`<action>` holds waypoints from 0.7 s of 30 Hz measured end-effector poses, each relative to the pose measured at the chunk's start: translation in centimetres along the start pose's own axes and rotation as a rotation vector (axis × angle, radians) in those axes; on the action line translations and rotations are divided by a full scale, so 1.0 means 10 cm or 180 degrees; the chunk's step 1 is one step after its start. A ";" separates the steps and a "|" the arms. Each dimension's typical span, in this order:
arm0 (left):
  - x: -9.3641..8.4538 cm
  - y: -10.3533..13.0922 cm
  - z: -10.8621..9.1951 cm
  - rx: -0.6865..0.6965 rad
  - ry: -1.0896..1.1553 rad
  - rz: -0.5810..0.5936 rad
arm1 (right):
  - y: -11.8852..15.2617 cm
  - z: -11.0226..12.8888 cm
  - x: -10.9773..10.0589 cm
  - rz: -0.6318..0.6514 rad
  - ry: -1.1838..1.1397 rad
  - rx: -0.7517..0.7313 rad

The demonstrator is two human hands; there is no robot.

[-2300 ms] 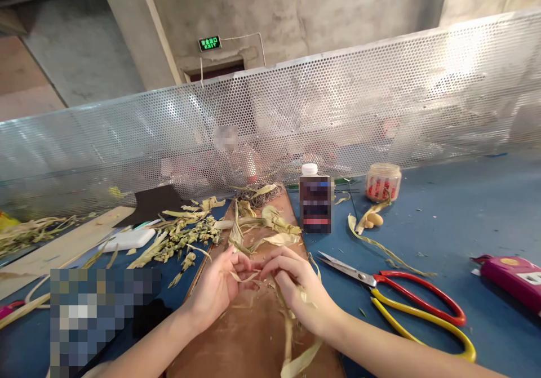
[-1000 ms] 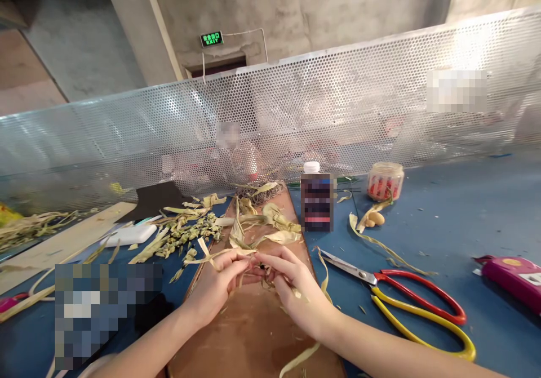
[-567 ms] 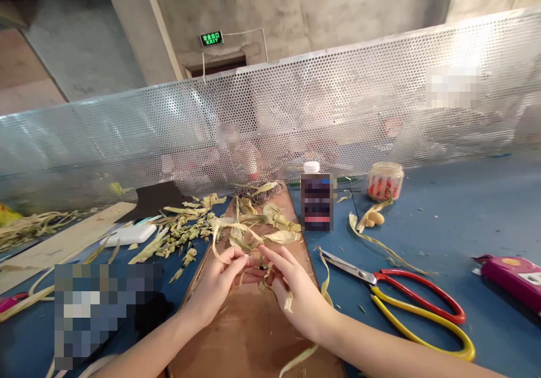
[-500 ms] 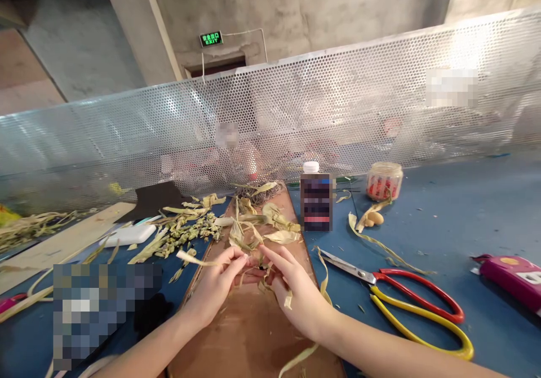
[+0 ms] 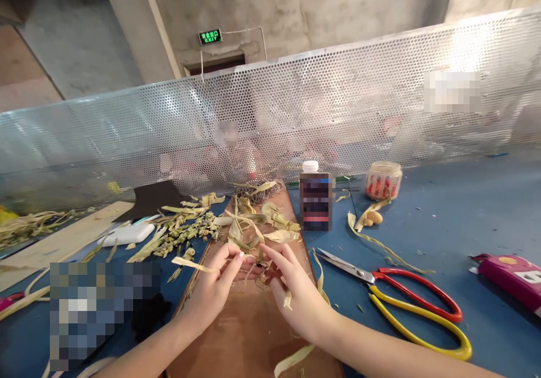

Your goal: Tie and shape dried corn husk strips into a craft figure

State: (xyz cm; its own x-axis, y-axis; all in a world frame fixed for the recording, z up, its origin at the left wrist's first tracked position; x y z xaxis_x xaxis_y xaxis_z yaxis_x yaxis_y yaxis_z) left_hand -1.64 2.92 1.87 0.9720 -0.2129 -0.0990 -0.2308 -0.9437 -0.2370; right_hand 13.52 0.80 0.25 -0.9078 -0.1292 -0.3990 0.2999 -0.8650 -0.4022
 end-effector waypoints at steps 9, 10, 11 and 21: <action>-0.02 0.03 -0.04 0.0281 -0.0366 0.0047 | 0.00 0.00 0.00 0.0011 -0.0103 -0.0048; -0.02 0.02 -0.03 0.0254 -0.0317 0.0025 | 0.00 -0.01 0.00 0.0009 -0.0102 -0.0020; -0.03 0.02 -0.02 0.0215 -0.0276 -0.0023 | 0.00 -0.02 0.00 0.0002 -0.0095 0.0005; 0.02 -0.07 0.06 -0.0320 0.0501 -0.0060 | -0.02 0.03 -0.05 0.0007 0.0003 0.0102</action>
Point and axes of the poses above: each hand's wrist, its own y-axis away from the middle knuckle, its own x-axis out of the palm, z = x × y, the point moved 4 cm from there along -y, towards the middle knuckle, and after that the axes turned 9 degrees about y, right-handed, at the moved point
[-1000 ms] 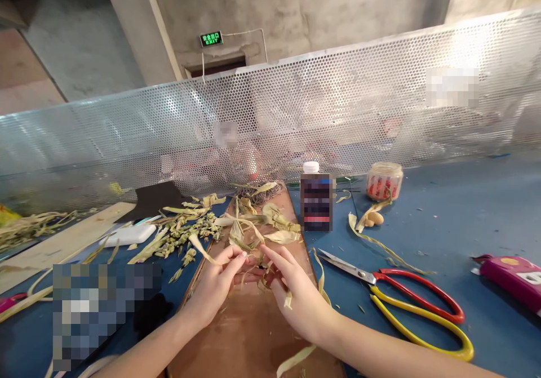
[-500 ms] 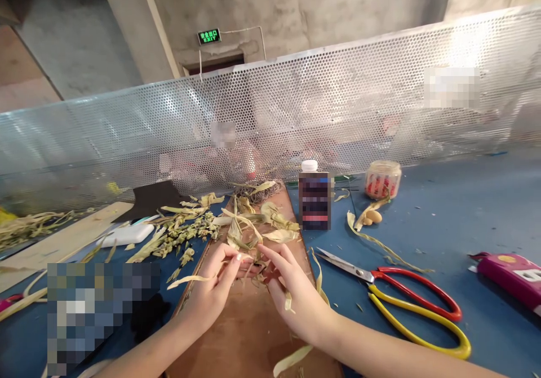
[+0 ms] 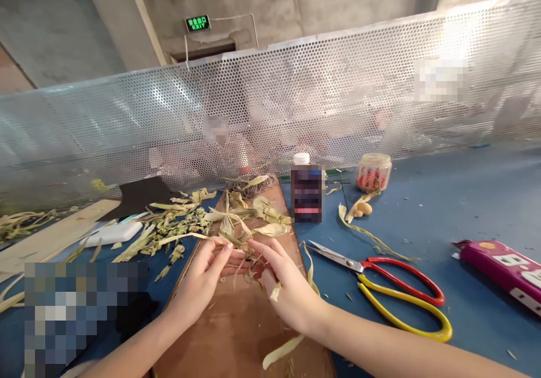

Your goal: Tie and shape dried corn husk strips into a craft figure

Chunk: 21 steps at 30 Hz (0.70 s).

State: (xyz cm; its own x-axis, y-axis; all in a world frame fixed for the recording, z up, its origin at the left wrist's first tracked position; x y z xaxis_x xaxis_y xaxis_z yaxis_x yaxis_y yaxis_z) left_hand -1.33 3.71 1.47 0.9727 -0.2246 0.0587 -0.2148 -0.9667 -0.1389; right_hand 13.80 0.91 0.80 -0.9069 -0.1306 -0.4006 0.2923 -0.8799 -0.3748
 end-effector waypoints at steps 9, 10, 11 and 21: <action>0.03 0.01 -0.03 0.0043 -0.0125 0.0274 | -0.01 -0.12 0.00 -0.0044 -0.0030 0.0276; 0.03 0.00 -0.03 0.0049 -0.0176 0.0316 | -0.01 -0.13 0.00 -0.0063 -0.0014 0.0296; 0.03 0.00 -0.04 0.0068 -0.0234 0.0357 | -0.01 -0.14 -0.01 -0.0082 0.0004 0.0321; 0.04 0.02 -0.01 -0.0196 -0.0156 0.0615 | -0.01 -0.21 0.00 -0.0029 -0.0005 0.0585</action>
Point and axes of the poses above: each hand's wrist, its own y-axis away from the middle knuckle, its own x-axis out of the palm, z = x × y, the point moved 4 cm from there along -y, towards the middle knuckle, and after that the axes turned 9 degrees about y, right-handed, at the moved point
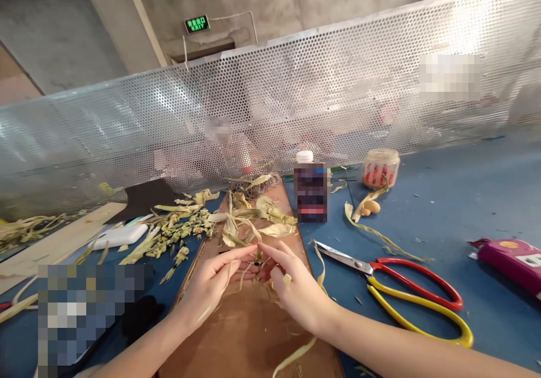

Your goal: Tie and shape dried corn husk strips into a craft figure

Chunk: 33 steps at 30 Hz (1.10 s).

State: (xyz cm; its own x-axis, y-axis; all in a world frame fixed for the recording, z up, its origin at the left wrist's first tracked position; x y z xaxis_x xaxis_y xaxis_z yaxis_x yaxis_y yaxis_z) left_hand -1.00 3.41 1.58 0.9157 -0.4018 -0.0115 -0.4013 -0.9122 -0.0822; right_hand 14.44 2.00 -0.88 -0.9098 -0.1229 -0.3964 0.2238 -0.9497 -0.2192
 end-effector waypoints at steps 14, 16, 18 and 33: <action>-0.01 0.04 0.07 0.0001 -0.0762 0.0521 | -0.02 -0.01 0.01 -0.0002 0.0073 -0.0017; -0.02 0.04 0.08 0.0146 -0.0990 0.0582 | -0.02 0.00 0.01 -0.0024 0.0073 -0.0052; -0.02 0.05 0.06 0.0327 -0.1254 0.0534 | -0.02 0.02 0.01 -0.0006 0.0085 -0.0081; 0.09 0.06 -0.02 0.1198 -0.2475 -0.0090 | 0.05 0.11 0.08 0.0064 0.0170 -0.0491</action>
Point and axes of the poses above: each hand's wrist, its own y-axis away from the middle knuckle, its own x-axis out of the palm, z = x × y, the point moved 4 cm from there along -y, towards the middle knuckle, and after that the axes turned 9 degrees about y, right-handed, at the moved point
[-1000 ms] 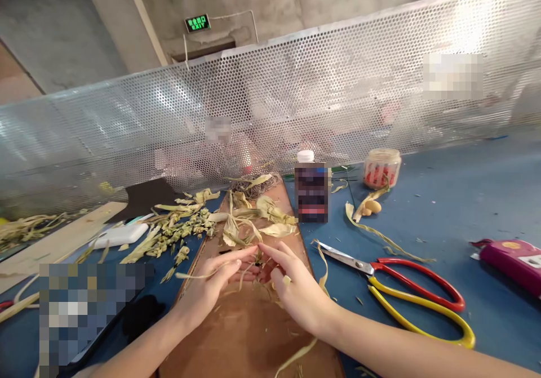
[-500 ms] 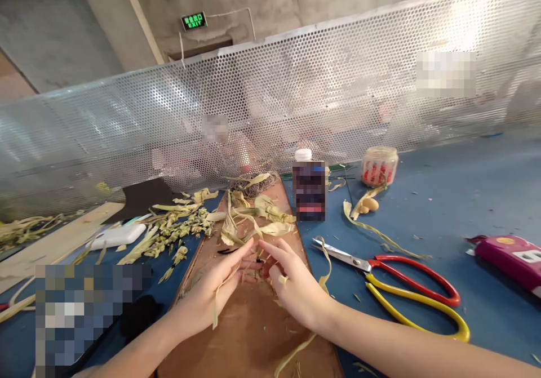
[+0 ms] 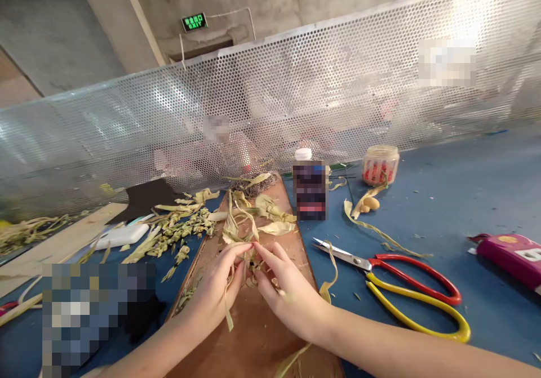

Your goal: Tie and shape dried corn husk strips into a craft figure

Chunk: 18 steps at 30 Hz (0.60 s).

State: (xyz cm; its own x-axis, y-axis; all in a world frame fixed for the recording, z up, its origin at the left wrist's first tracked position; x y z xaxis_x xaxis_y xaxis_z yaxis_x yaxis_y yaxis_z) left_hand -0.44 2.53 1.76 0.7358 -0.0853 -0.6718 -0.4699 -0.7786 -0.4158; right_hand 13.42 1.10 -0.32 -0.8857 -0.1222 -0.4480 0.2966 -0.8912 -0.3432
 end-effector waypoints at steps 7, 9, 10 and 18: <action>0.07 0.04 0.02 0.0151 -0.0481 -0.0021 | 0.02 -0.06 0.07 -0.0015 -0.0029 0.0151; 0.09 0.04 0.02 0.0119 -0.0542 -0.0020 | 0.03 -0.06 0.07 -0.0062 0.0021 0.0213; 0.09 0.04 0.02 0.0097 -0.0559 -0.0041 | 0.03 -0.05 0.06 -0.0071 0.0019 0.0272; 0.06 0.01 -0.06 0.0062 -0.0544 -0.0218 | 0.02 0.07 0.00 -0.0112 0.0382 0.0148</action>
State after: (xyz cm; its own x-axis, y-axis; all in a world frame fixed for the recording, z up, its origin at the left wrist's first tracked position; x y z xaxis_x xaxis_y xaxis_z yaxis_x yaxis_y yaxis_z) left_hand 0.25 2.03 1.66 0.6736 0.0755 -0.7352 -0.4322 -0.7667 -0.4748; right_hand 13.19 0.63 0.18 -0.8453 -0.0400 -0.5329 0.2468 -0.9136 -0.3230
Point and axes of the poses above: each hand's wrist, its own y-axis away from the middle knuckle, its own x-axis out of the palm, z = x × y, the point moved 4 cm from there along -y, towards the middle knuckle, and after that the axes turned 9 degrees about y, right-handed, at the moved point
